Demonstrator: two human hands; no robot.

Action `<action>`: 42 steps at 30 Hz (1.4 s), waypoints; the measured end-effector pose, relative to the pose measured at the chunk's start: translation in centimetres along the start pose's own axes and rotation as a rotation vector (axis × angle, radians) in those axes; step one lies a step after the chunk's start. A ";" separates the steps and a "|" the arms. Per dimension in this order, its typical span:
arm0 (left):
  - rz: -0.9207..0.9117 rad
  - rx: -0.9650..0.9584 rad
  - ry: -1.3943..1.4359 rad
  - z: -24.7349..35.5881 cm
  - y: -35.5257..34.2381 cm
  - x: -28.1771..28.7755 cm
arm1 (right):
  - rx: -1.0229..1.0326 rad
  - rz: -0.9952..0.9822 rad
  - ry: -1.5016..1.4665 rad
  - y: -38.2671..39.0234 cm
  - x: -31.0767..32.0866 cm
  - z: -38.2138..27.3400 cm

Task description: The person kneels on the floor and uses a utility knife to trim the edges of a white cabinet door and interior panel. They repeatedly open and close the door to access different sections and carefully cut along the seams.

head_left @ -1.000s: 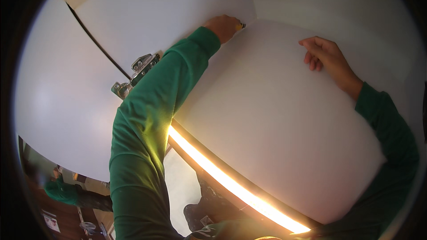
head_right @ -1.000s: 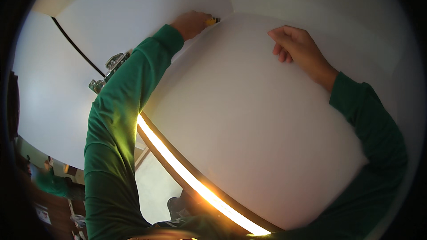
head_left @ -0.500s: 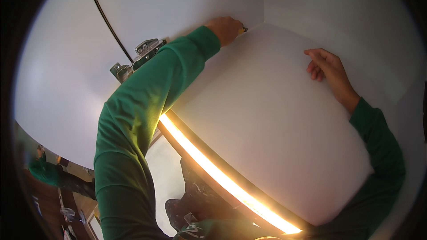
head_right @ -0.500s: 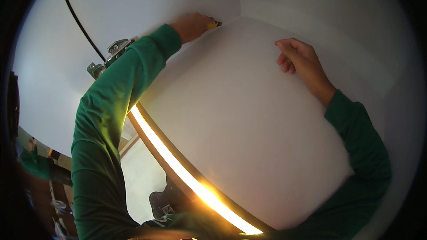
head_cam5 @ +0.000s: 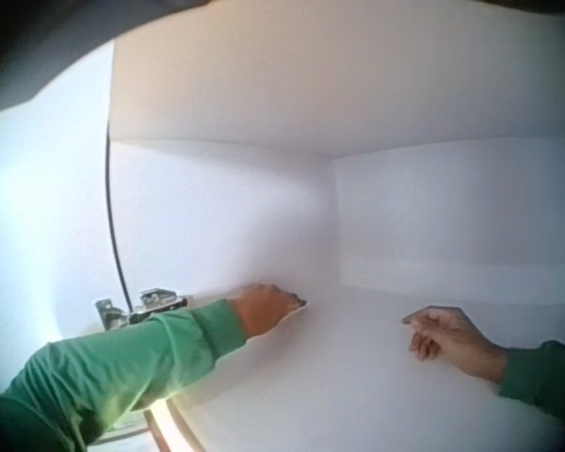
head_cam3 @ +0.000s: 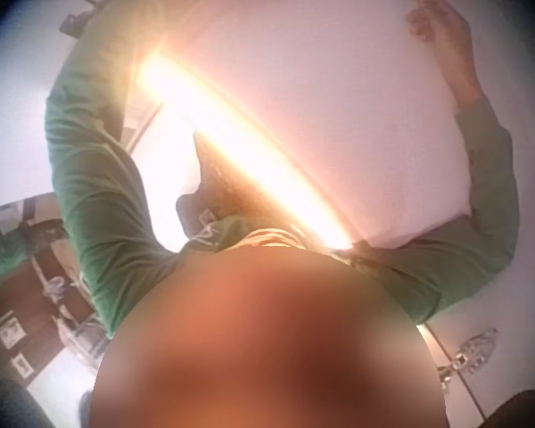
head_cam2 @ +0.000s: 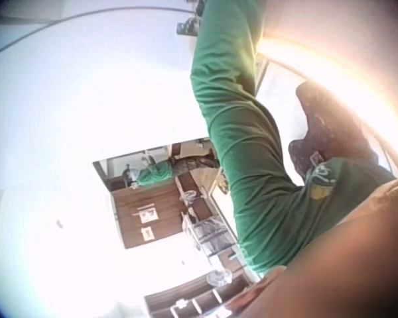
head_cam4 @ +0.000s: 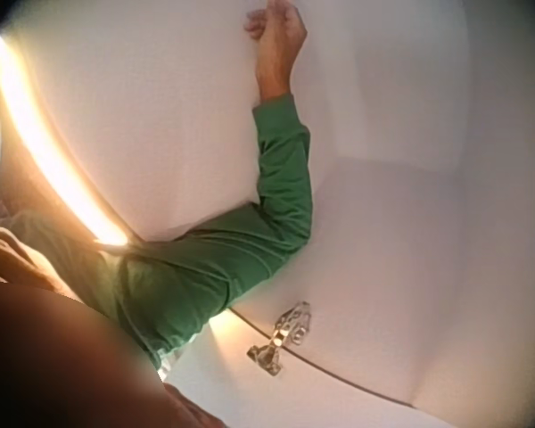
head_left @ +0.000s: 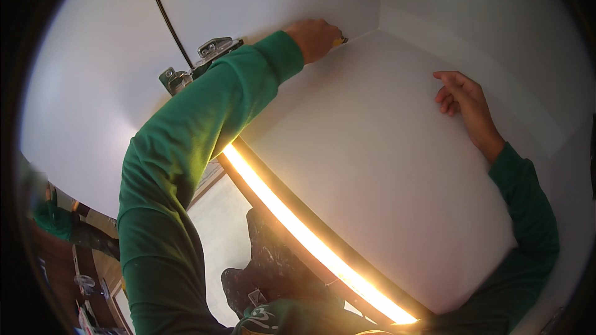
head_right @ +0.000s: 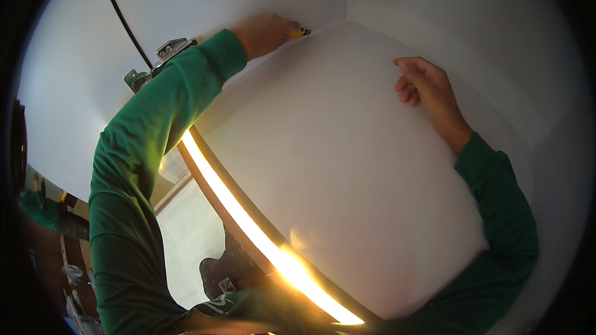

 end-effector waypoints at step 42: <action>0.032 -0.064 0.075 0.0 6.3 1.9 | 0.017 0.005 0.013 0.0 0.0 0.1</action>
Point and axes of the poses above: each hand's wrist, its own y-axis away from the middle knuckle, its own x-axis out of the back of the hand, z = x × y, the point moved 7 cm from there along -y, towards the middle knuckle, and after that the axes turned 5 degrees about -x, right-handed, at the moved point
